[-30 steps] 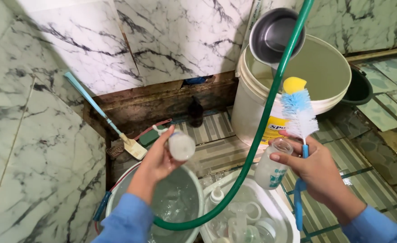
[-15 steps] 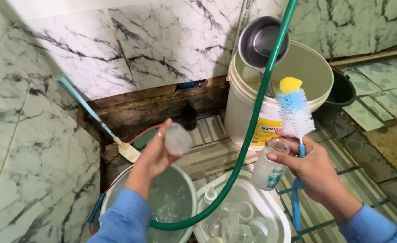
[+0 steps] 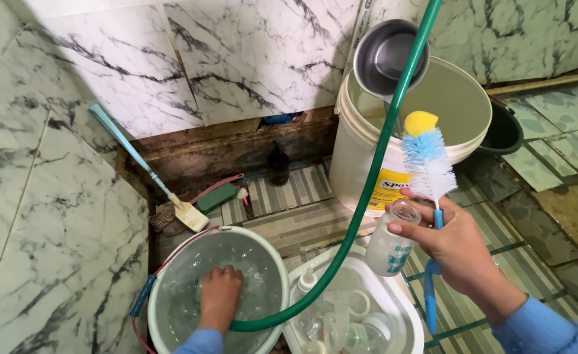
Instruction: The recorder washes several baby bottles and components using a bottle brush, soap, and a water hose in a bathroom sink area.
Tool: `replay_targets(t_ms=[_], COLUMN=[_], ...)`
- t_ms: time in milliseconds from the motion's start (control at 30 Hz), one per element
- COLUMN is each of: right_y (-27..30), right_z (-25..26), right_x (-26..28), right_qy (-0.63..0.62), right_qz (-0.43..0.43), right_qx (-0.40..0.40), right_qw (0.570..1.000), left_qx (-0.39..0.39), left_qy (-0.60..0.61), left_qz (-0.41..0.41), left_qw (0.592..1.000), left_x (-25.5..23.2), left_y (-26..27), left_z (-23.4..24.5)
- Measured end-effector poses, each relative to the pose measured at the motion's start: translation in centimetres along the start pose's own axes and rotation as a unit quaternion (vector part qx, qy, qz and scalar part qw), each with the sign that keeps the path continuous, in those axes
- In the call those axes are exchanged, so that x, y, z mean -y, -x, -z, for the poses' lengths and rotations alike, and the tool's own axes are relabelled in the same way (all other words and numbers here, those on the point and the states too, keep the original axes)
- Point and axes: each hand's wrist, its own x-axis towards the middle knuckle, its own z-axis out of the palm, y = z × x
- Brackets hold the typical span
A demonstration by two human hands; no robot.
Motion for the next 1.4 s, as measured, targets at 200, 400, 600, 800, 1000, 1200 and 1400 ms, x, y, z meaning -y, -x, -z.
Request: replay_targets(t_ms=[200, 400, 600, 800, 1000, 1200, 1400], right_y=[0.1, 0.1, 0.0, 0.7, 0.0, -1.0, -1.8], right_z=[0.8, 0.3, 0.3, 0.3, -0.4, -4.5, -5.9], right_x=[-0.4, 0.3, -0.1, 0.5, -0.1, 1.6, 1.0], right_qy=[-0.003, 0.010, 0.021, -0.018, -0.042, -0.066, -0.086], right_qz=[0.000, -0.003, 0.006, 0.003, 0.043, 0.084, 0.101], right_qx=[-0.003, -0.011, 0.002, 0.002, 0.046, 0.104, 0.180], right_qw=[1.000, 1.000, 1.000, 1.000, 0.997, 0.989, 0.975], left_qx=[0.089, 0.077, 0.094, 0.115, 0.144, -0.079, -0.064], left_qy=[0.487, 0.894, 0.944, 0.877, 0.449, 0.490, 0.710], left_qz=[0.127, 0.145, 0.061, 0.101, 0.135, -0.072, -0.181], left_qw=[0.860, 0.417, 0.310, 0.455, 0.871, 0.865, 0.678], left_x=[1.2, 2.9, 4.8, 2.3, 1.1, -4.1, -10.7], left_y=[-0.1, -2.1, -6.4, -3.3, -0.5, -1.2, 1.4], left_z=[10.0, 14.4, 15.8, 20.0, 15.5, 24.0, 29.5])
